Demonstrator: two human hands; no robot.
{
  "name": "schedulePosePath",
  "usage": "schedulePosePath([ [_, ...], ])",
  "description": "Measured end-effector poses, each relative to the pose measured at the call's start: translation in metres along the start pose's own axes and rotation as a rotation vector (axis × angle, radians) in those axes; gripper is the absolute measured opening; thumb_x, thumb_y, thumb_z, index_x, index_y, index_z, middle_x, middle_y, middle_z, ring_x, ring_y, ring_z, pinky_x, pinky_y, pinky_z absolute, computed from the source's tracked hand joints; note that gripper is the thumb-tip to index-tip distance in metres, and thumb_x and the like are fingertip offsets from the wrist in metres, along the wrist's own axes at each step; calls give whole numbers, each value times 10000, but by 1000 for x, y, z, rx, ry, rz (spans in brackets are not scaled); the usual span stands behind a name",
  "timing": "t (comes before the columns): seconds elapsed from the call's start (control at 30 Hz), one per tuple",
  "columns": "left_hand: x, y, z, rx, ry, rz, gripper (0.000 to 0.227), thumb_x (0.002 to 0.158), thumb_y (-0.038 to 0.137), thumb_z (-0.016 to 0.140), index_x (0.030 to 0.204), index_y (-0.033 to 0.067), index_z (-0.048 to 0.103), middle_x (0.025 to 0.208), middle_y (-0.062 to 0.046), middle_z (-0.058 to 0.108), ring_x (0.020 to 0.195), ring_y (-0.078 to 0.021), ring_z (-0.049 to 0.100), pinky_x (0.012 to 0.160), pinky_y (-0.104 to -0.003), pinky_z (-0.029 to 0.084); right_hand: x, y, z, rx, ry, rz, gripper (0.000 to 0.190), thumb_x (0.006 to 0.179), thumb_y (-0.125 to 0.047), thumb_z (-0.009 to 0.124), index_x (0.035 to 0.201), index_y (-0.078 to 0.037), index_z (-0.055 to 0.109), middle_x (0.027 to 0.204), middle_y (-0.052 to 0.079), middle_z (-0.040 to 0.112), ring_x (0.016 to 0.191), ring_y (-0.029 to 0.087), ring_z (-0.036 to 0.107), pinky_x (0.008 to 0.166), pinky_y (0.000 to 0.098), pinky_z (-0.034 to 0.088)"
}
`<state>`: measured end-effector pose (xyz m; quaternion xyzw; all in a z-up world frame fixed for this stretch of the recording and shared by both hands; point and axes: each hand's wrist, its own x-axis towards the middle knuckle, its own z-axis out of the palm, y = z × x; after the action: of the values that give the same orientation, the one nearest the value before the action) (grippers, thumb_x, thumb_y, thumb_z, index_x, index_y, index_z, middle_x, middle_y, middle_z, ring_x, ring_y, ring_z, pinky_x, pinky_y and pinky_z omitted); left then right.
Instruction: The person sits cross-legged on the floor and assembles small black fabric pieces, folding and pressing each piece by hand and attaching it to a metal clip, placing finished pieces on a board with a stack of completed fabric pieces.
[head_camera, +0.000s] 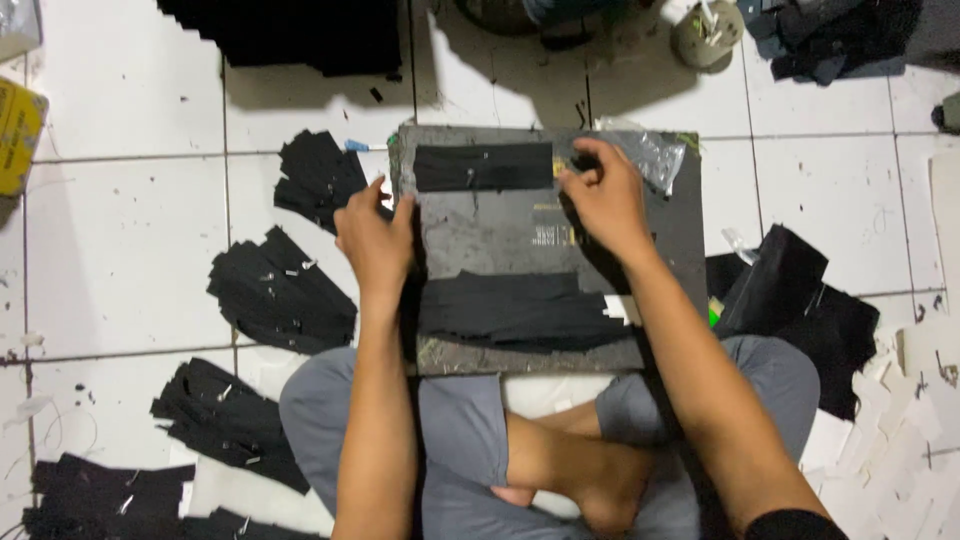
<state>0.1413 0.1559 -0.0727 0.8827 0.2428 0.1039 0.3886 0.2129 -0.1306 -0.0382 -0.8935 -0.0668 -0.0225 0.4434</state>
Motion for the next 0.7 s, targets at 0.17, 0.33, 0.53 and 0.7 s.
schedulePosePath([
  [0.17,-8,24,-12,90,14,321,348,918,73,707,1259,144,715,1194,-82,660,1129,-345,555,866,-503,464,-15,-3,11,-142,-30,-69,275,887,-11,720,1161,-27,734,1066,167,639,864,306,694,737,349,573],
  [0.33,-11,26,5,231,-81,547,508,885,81,709,1362,235,634,1431,-33,564,1291,-335,466,974,-511,387,-23,-15,17,-336,-174,-288,308,904,-69,717,1210,-37,734,1183,184,617,1101,392,637,912,463,529],
  [0.53,-15,29,4,359,-80,539,298,995,209,634,1288,212,689,1326,2,628,1263,-280,463,947,-507,306,-24,-17,21,-534,-127,-365,301,926,-153,708,1190,-10,728,1199,155,604,1085,344,612,838,444,512],
  [0.7,-16,27,3,215,-42,547,301,970,152,664,1267,192,696,1321,4,611,1233,-279,437,948,-491,288,-29,-21,16,-440,-130,-309,323,910,-85,714,1201,56,703,1198,198,602,1154,378,603,928,451,508],
])
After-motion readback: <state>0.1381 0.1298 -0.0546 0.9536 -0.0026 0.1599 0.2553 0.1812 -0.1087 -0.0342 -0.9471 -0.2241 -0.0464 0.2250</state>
